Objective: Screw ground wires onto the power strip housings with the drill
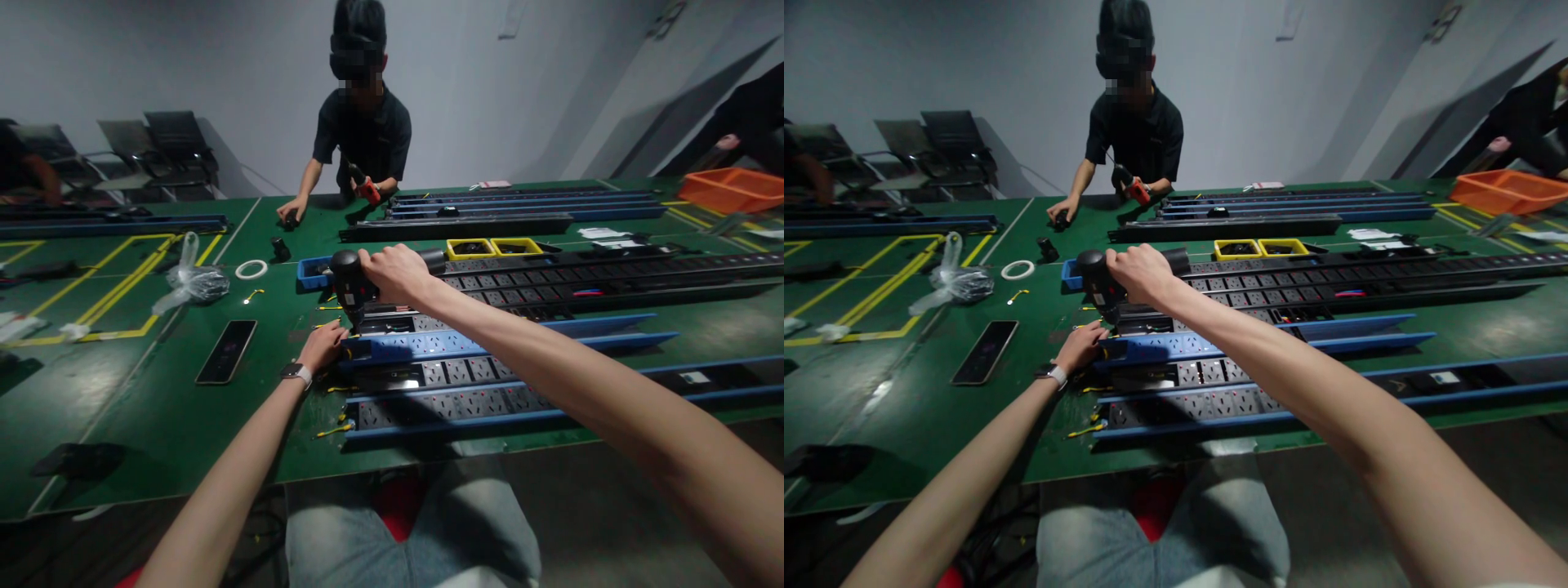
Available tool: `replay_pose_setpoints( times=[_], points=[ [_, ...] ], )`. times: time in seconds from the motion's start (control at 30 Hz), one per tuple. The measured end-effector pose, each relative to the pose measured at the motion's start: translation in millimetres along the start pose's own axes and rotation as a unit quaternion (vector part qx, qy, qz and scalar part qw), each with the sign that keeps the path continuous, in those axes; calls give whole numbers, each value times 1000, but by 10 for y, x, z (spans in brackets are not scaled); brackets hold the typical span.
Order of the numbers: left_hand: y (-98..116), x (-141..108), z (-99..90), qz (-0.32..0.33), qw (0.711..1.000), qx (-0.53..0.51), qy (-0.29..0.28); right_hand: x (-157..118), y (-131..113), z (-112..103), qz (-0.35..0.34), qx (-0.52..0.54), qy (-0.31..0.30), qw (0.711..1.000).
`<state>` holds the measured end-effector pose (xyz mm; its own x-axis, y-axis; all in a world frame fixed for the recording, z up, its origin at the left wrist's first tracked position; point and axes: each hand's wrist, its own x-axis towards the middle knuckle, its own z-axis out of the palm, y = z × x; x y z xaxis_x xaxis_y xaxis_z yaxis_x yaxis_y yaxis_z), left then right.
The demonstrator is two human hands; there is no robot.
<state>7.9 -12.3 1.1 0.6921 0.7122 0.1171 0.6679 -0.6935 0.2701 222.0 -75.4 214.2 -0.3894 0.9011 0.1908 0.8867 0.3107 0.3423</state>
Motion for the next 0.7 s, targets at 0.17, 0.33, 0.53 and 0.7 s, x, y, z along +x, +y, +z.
replay_pose_setpoints(
  times=[0.17, 0.33, 0.53, 0.7],
  points=[
    [-30, 6, 29, -1, 1000, 11, 2, -9, 25, 45, 13, -7, 3, 1000],
    [-25, 6, 19, 4, 999, 33, -5, -36, 48, 76, 2, -8, 7, 1000],
    [-9, 2, 9, 0, 1000, 30, -1, -32, 22, 68, 5, -9, 20, 1000],
    [-32, 9, 30, -4, 1000, 17, 2, 0, -7, 17, -5, -6, 12, 1000]
  ],
)
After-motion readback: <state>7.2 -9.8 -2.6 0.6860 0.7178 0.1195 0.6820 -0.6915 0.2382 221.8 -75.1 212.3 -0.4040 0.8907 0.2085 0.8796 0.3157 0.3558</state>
